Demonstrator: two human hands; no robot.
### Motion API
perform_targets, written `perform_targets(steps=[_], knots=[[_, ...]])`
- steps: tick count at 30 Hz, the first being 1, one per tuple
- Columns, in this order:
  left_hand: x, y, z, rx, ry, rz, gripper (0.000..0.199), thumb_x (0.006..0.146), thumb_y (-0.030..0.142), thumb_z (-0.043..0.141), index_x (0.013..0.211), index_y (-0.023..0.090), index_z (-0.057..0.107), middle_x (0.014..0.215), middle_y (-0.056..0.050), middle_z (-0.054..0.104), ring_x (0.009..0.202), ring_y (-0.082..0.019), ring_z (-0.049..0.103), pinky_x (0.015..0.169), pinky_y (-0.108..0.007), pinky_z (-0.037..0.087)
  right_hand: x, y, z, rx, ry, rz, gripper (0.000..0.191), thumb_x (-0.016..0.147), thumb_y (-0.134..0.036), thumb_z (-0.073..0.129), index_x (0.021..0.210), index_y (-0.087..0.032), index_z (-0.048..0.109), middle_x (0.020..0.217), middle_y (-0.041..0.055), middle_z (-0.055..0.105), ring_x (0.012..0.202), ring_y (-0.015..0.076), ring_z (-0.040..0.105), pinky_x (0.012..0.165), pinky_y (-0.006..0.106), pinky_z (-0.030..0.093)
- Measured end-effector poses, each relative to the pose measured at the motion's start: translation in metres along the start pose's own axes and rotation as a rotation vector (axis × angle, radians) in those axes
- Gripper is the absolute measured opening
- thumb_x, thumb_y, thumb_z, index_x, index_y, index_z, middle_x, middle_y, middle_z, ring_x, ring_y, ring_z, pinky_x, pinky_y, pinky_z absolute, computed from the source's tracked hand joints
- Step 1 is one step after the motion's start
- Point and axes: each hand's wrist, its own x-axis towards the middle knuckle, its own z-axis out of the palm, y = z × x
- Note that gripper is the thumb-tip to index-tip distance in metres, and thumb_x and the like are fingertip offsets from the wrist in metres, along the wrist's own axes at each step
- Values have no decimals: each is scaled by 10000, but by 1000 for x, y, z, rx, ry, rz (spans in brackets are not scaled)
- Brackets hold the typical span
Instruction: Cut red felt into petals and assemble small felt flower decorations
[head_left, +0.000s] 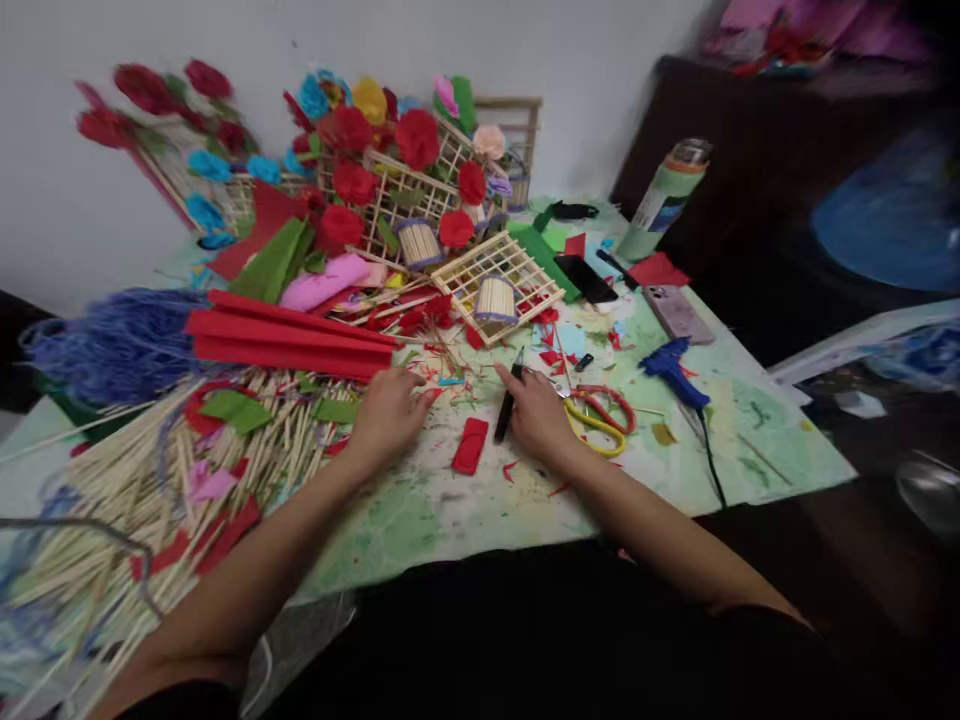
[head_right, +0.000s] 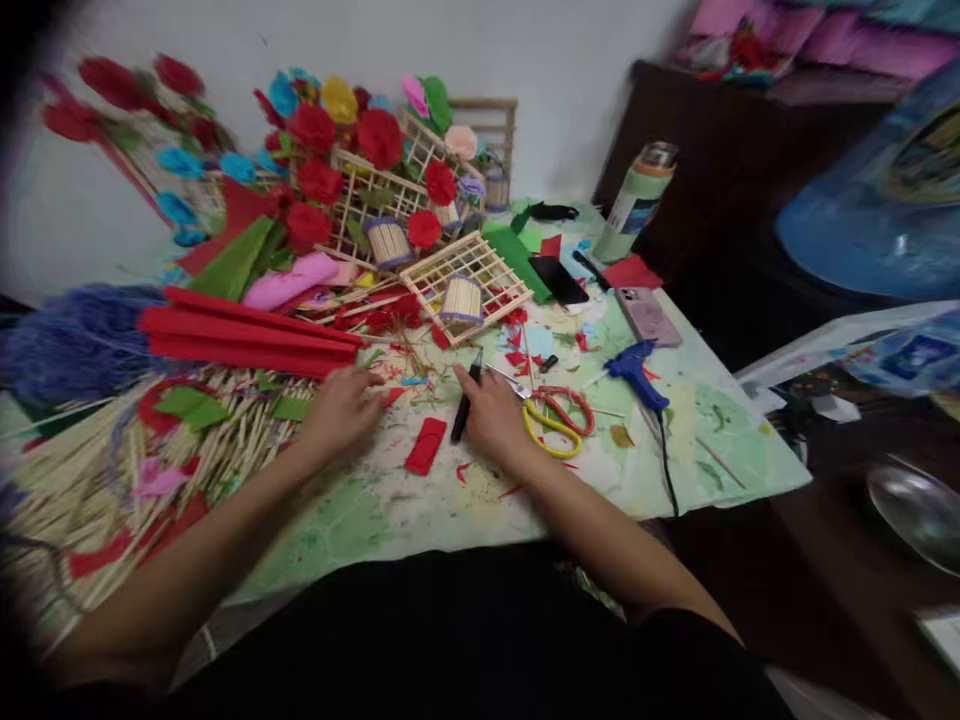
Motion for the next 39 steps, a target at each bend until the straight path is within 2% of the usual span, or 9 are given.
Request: perform_targets(steps=[3,6,10,13,16,21,25,34,39], knots=[[-8,21,3,-49,-140,97,380,813,432,491,922,113,667,914,-144,642,927,-283,561,862,-417,423,3,4,-1,38,-20,-4,748,715,-40,439,1442,-154,307,1049,123,580,974,266,454,877,353,386],[-12,37,8,-94,-234,116,351,787,439,526,888,133,664,864,-125,637,888,-276,560,818,-400,432,3,6,-2,95,13,-16,666,752,-45,431,1410,-115,358,1104,130,583,1002,258,452,906,355,376],[-10,44,16,-128,-253,102,286,775,393,538,855,138,640,844,-122,615,855,-271,549,773,-386,426,-7,5,-10,204,96,-35,278,845,-160,475,1073,-117,627,1090,130,609,1024,251,462,923,358,369],[-7,44,21,-178,-272,98,218,741,321,564,842,138,625,841,-121,607,816,-258,546,743,-377,419,-19,4,-18,249,131,-39,131,854,-201,513,832,-162,636,912,91,637,909,232,497,841,346,396],[-6,42,24,-271,-281,77,127,703,241,572,788,152,604,800,-93,597,762,-228,539,691,-344,406,-33,4,-24,259,148,-44,125,862,-218,516,780,-176,601,815,67,627,836,216,509,790,333,405],[-5,40,24,-609,-339,-108,77,706,254,576,722,181,557,643,1,553,606,-156,509,564,-267,358,-49,20,-31,148,182,49,124,861,-236,497,827,-173,599,863,90,632,871,234,525,831,361,407],[-3,37,23,-1025,-245,-276,194,662,295,650,712,182,500,603,38,522,544,-118,485,526,-236,346,-52,46,-36,-13,203,245,233,774,-157,508,984,-145,607,1004,134,614,998,282,508,900,411,393],[-8,36,23,-1529,-185,-551,297,586,249,767,748,164,532,662,32,596,585,-94,556,573,-215,424,-53,58,-45,-82,-41,314,436,687,-189,516,1115,-126,570,1117,165,543,938,262,576,798,343,446],[-10,38,20,-1549,-234,-624,302,607,265,762,759,173,518,647,38,582,505,-69,516,468,-183,365,-48,59,-51,-125,-133,333,420,687,-200,517,1097,-115,544,940,145,629,805,251,602,674,315,430]])
